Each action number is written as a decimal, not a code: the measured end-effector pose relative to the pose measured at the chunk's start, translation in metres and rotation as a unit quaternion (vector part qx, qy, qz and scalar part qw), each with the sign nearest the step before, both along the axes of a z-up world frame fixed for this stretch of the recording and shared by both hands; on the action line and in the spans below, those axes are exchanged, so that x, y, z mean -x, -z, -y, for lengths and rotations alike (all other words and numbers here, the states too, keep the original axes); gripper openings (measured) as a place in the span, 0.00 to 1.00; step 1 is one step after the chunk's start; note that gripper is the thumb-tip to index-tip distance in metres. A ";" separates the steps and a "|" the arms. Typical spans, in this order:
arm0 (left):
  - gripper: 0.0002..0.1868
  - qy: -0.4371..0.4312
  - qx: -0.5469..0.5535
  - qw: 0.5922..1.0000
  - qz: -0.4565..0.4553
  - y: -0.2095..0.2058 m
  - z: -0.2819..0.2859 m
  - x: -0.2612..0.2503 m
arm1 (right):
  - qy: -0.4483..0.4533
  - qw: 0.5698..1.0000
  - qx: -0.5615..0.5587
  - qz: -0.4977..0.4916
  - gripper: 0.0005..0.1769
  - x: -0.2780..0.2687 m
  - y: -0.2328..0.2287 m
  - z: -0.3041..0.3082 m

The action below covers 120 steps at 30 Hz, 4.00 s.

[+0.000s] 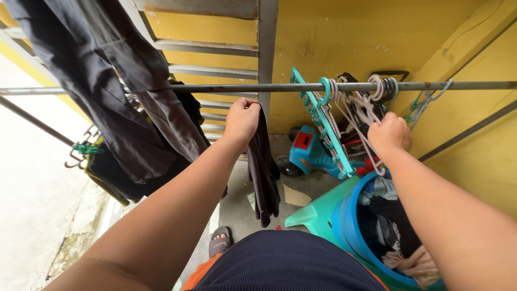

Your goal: The person hangs wet clothes on a metal drying rack using plastic hangers and clips. They retrieve items from a blue bucket, place them on hangers, and secure them to the rack with clips.

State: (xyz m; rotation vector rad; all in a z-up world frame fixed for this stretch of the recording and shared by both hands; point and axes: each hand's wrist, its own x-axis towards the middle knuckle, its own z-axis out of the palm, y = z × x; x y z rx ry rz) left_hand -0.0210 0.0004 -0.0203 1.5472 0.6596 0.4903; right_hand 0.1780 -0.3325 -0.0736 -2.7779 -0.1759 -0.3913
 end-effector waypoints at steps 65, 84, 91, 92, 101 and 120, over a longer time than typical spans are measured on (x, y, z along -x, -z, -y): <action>0.10 0.290 -0.350 0.888 0.066 -0.041 0.009 -0.001 | -0.170 0.921 -0.326 -0.128 0.09 0.177 -0.043 -0.102; 0.18 0.231 -0.508 0.828 0.050 -0.067 0.021 -0.004 | -0.305 0.919 -0.249 0.035 0.08 0.178 -0.047 -0.117; 0.19 0.188 -0.453 0.871 0.032 -0.095 0.039 0.007 | -0.253 0.786 -0.481 -0.295 0.19 0.159 -0.023 -0.127; 0.18 0.201 -0.439 0.875 0.036 -0.101 0.043 0.010 | -0.219 0.769 -0.485 -0.355 0.20 0.161 -0.023 -0.127; 0.16 0.201 -0.371 0.903 0.085 -0.131 0.021 0.044 | -0.180 0.907 -0.029 -0.379 0.25 0.137 0.074 -0.054; 0.18 0.323 -0.217 0.903 0.184 -0.164 -0.026 0.031 | -0.341 0.797 -0.397 -0.302 0.20 0.163 0.010 -0.152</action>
